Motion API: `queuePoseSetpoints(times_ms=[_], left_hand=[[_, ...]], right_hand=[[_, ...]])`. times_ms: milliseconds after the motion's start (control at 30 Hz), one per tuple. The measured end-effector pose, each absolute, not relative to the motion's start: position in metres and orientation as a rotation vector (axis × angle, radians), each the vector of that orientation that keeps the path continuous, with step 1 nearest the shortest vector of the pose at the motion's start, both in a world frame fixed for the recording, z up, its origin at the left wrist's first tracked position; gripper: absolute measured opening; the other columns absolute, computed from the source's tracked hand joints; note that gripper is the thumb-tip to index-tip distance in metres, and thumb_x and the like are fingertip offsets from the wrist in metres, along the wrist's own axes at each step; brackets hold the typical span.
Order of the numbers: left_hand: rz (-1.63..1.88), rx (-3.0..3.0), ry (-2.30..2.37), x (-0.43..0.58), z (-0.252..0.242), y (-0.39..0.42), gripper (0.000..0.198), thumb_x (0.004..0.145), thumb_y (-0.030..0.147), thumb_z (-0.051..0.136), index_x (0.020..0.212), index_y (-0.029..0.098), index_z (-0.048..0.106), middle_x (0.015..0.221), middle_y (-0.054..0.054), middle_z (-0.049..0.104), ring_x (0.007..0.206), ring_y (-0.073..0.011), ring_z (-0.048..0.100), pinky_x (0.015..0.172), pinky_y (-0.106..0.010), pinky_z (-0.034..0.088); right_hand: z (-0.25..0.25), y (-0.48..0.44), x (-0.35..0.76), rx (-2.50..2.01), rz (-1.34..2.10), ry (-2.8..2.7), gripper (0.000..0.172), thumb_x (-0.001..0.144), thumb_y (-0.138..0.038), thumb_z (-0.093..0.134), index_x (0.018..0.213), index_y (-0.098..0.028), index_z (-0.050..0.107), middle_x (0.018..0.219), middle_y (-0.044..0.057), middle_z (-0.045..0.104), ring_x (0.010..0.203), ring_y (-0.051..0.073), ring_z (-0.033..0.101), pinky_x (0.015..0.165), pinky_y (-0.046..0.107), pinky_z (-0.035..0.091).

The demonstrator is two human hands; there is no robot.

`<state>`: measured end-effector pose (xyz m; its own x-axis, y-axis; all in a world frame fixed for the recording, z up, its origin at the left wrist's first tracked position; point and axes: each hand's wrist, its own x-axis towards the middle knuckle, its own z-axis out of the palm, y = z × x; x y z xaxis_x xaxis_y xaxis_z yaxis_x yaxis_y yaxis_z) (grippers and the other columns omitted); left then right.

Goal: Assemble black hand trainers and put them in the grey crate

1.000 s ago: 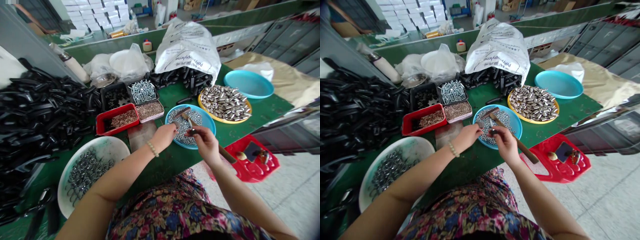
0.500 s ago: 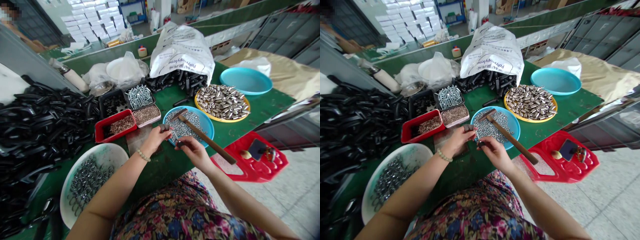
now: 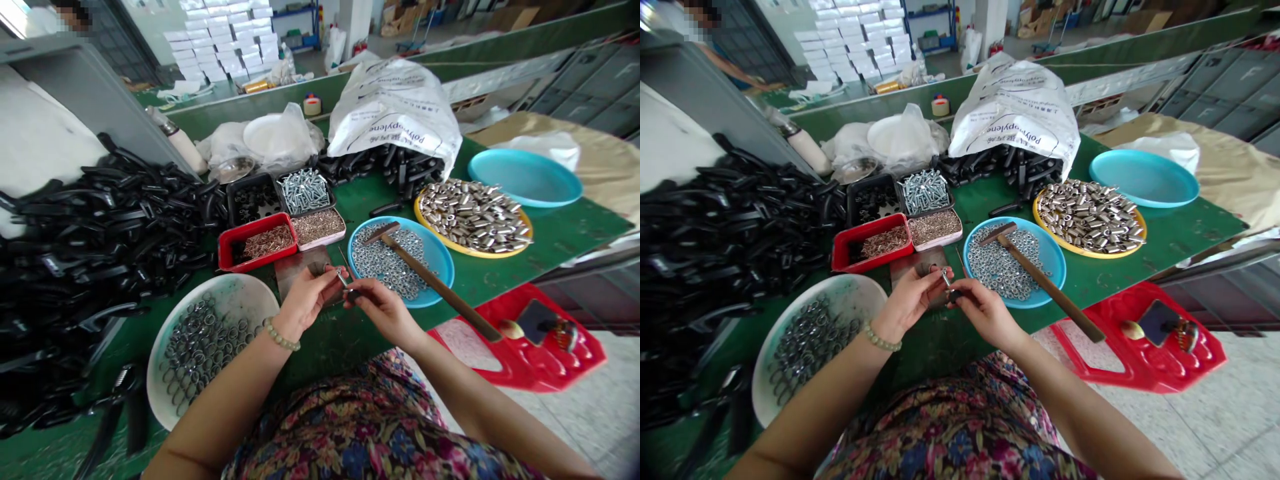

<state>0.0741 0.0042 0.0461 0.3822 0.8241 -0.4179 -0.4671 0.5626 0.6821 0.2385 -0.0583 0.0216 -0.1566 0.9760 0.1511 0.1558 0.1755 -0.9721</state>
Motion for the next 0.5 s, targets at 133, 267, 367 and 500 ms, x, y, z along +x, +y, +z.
queuePoseSetpoints(times_ms=[133,267,367,500], left_hand=[[0.657,0.689,0.849,0.047,0.045,0.016,0.037,0.061,0.020,0.082,0.092,0.014,0.064,0.081,-0.003,0.070,0.071,-0.0106,0.065,0.070,-0.022,0.052],[0.395,0.898,0.822,0.023,0.050,0.033,0.039,0.057,0.020,0.084,0.093,0.012,0.070,0.076,-0.001,0.068,0.067,-0.0066,0.061,0.068,-0.017,0.048],[0.245,0.910,0.768,0.012,0.052,0.040,0.037,0.059,0.023,0.083,0.092,0.013,0.071,0.081,-0.002,0.069,0.070,-0.0071,0.062,0.071,-0.019,0.048],[0.168,0.823,0.684,0.007,0.050,0.041,0.039,0.055,0.024,0.085,0.088,0.013,0.070,0.085,-0.003,0.069,0.076,-0.0101,0.065,0.077,-0.022,0.051]], right_hand=[[0.038,-0.059,0.242,-1.156,1.017,-1.859,0.022,0.092,-0.018,0.044,0.111,-0.023,0.054,0.094,0.004,0.067,0.086,0.015,0.066,0.077,0.028,0.053],[0.060,-0.055,0.243,-1.030,0.860,-2.243,0.028,0.093,-0.014,0.039,0.115,-0.023,0.054,0.107,0.008,0.064,0.097,0.017,0.063,0.082,0.029,0.051],[0.070,-0.052,0.239,-1.041,0.890,-2.303,0.028,0.094,-0.016,0.039,0.116,-0.023,0.053,0.107,0.007,0.064,0.095,0.016,0.063,0.080,0.027,0.052],[0.075,-0.051,0.236,-1.098,1.018,-2.290,0.025,0.095,-0.020,0.039,0.114,-0.024,0.054,0.102,0.005,0.066,0.090,0.014,0.064,0.078,0.025,0.053]])
